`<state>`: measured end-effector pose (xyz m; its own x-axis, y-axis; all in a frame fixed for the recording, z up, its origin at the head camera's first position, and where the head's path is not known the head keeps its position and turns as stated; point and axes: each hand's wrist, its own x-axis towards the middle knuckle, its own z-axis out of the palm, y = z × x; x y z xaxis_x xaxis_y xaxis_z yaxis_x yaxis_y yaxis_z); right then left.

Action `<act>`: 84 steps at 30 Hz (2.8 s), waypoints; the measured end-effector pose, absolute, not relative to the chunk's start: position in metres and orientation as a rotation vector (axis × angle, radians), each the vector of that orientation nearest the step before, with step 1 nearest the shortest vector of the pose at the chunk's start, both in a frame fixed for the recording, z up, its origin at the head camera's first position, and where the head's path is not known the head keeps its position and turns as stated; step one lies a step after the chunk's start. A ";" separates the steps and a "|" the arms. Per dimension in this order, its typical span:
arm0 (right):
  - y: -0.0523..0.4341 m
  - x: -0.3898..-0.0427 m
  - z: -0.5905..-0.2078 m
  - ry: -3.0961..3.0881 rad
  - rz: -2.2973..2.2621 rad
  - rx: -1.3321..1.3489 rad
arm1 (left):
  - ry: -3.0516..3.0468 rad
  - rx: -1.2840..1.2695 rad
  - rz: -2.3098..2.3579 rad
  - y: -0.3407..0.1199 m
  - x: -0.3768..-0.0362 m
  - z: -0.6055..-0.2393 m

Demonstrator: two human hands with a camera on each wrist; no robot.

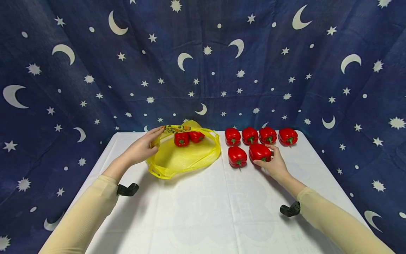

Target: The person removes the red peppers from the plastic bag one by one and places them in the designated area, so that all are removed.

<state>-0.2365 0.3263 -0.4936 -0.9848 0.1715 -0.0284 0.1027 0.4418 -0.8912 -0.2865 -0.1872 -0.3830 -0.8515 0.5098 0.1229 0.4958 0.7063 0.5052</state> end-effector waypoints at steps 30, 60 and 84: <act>0.326 -0.237 -0.504 -2.626 1.488 -0.188 | 2.869 0.828 0.825 -0.183 -0.285 -0.381; 0.341 -0.222 -0.483 -2.675 1.353 -0.150 | 2.870 0.817 0.816 -0.186 -0.291 -0.382; 0.229 -0.225 -0.410 -2.541 1.487 0.484 | 2.933 0.780 0.865 -0.181 -0.289 -0.381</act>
